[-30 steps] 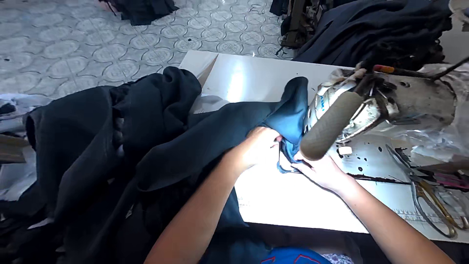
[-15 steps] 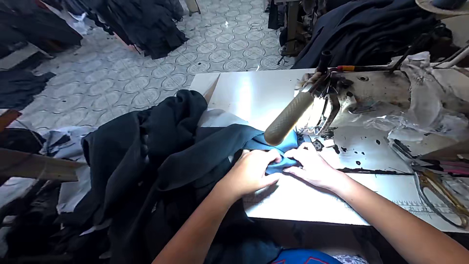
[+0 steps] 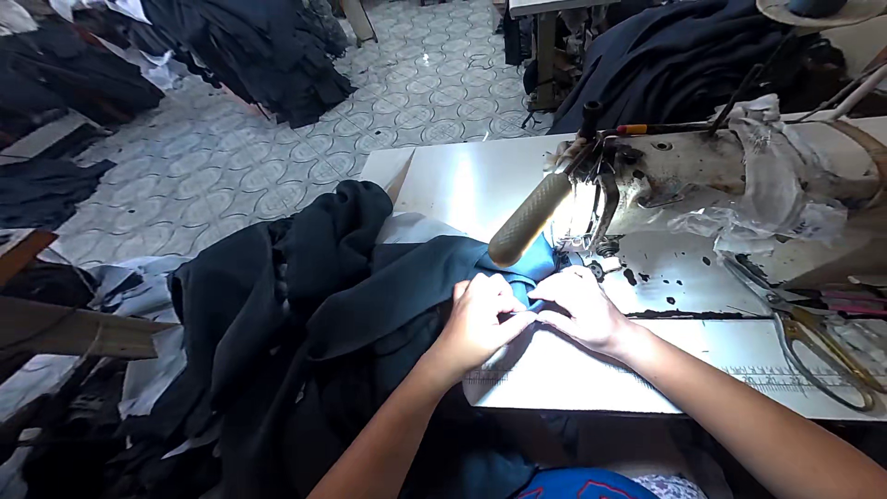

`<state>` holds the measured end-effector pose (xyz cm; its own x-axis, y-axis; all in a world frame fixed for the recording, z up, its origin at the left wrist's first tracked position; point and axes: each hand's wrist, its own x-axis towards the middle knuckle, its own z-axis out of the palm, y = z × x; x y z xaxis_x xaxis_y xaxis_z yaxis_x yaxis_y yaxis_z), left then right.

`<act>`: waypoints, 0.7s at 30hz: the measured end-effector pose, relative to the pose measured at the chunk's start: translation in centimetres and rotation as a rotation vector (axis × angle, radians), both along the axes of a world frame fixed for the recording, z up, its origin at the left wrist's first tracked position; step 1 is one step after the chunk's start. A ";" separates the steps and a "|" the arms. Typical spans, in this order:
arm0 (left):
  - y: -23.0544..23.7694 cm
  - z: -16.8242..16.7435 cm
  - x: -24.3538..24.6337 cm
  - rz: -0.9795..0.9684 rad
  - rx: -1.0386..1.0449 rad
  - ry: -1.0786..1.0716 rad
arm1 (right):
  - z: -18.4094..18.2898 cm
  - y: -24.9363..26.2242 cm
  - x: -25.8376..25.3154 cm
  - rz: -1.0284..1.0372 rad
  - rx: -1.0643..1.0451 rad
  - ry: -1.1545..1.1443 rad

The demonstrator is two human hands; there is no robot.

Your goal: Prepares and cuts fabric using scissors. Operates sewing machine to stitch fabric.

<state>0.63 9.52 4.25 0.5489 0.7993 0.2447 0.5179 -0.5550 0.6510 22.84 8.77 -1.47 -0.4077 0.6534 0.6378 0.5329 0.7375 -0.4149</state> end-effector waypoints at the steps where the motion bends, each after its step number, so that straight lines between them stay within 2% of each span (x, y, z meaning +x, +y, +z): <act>1: 0.1 0.2 0.1 -0.003 -0.193 -0.084 | 0.1 -0.2 0.0 -0.018 0.039 0.000; 3: 0.3 0.0 0.6 -0.009 -0.490 -0.241 | 0.1 -0.5 0.1 -0.076 0.138 0.013; 4: 0.1 -0.2 1.0 -0.019 -0.513 -0.281 | 0.2 -0.8 0.2 -0.110 0.182 0.009; 5: -0.4 -0.3 1.4 -0.030 -0.405 -0.269 | 0.3 -1.3 0.3 -0.141 0.218 -0.005; 8: -1.2 -1.0 3.4 -0.082 0.307 -0.142 | -0.1 -3.6 0.4 -0.260 0.228 -0.066; 9: -0.9 -1.1 3.9 -0.130 0.460 -0.068 | -0.3 -4.5 0.3 -0.294 0.184 -0.076; 10: -0.5 -1.0 4.4 -0.158 0.524 0.031 | -0.5 -5.4 0.3 -0.326 0.122 -0.084; 12: 0.6 -0.7 5.2 -0.073 0.431 0.318 | -0.9 -6.7 0.3 -0.387 -0.015 -0.091; 14: 2.0 0.4 5.8 0.026 0.118 0.619 | -1.2 -7.6 0.3 -0.434 -0.122 -0.103; 15: 2.8 0.6 6.0 0.044 0.058 0.699 | -1.2 -7.8 0.2 -0.446 -0.144 -0.101; 16: 3.1 0.3 5.9 0.024 0.117 0.699 | -1.2 -7.8 0.1 -0.457 -0.140 -0.103; 18: 3.3 -1.5 5.0 -0.185 0.423 0.499 | -1.6 -7.9 -0.2 -0.480 -0.078 -0.133; 20: 3.3 -1.2 4.5 -0.446 0.428 0.487 | -1.7 -7.8 -0.3 -0.483 -0.042 -0.146; 21: 3.5 -1.2 4.2 -0.498 0.395 0.479 | -1.6 -7.8 -0.4 -0.477 -0.043 -0.147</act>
<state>4.84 13.03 3.08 0.9362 0.3353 0.1055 0.3218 -0.9383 0.1264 22.43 0.96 -3.09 -0.1404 0.8131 0.5649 0.8616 0.3814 -0.3349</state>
